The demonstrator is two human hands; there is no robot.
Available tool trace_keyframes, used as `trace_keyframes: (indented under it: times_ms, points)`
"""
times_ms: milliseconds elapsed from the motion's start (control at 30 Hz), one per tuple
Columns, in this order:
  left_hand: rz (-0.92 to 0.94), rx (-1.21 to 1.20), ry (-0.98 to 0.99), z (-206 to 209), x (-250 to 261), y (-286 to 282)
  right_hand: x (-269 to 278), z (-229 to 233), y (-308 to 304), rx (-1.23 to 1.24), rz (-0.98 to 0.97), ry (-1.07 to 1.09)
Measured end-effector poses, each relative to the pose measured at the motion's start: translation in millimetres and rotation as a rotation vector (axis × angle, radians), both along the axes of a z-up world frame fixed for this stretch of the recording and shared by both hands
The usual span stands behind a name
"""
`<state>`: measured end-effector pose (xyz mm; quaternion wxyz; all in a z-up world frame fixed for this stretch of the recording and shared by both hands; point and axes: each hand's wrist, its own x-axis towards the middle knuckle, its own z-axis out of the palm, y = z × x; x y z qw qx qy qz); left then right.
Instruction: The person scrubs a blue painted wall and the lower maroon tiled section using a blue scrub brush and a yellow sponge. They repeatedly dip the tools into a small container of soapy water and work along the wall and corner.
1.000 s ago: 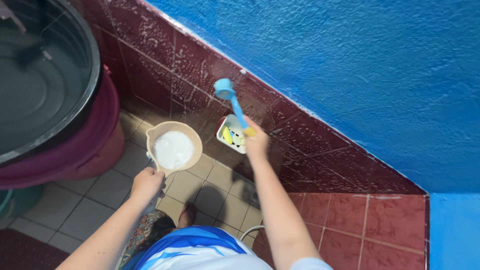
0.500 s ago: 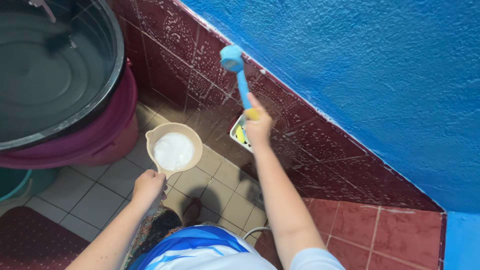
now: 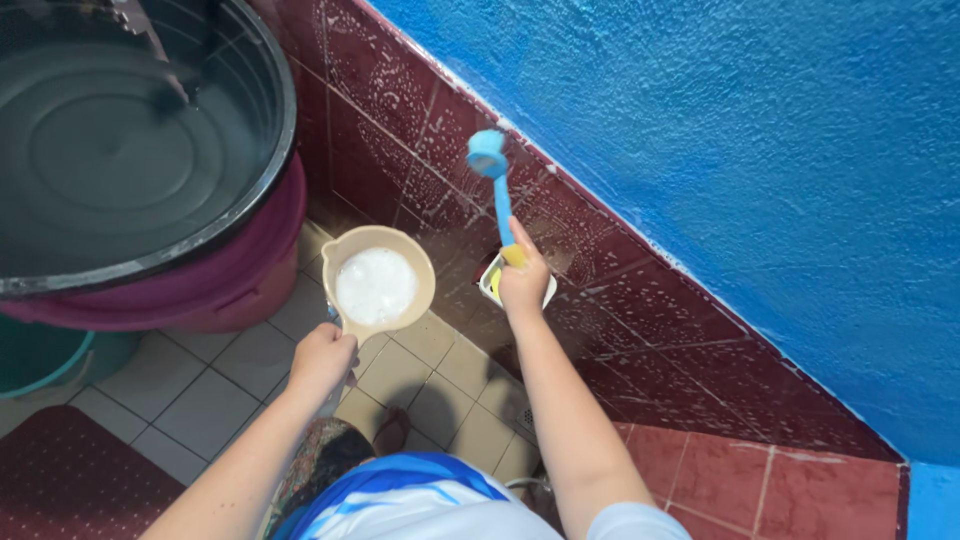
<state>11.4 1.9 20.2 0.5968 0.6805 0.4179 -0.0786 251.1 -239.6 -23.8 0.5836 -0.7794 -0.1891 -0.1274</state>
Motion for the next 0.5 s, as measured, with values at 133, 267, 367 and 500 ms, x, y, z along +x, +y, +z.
trace_keyframes:
  times_ms: [133,267,367,500]
  points:
    - [-0.073,0.059,-0.014,4,0,0,0,-2,6,-0.133,0.053,0.767]
    - [-0.122,0.167,-0.036,15,0,2,-48,42,-3,-0.19,0.226,0.984]
    - [-0.186,0.192,0.044,22,1,-9,-76,55,2,-0.33,0.38,1.055]
    - [-0.308,0.301,-0.017,17,0,-18,-99,36,8,-0.257,0.458,1.295]
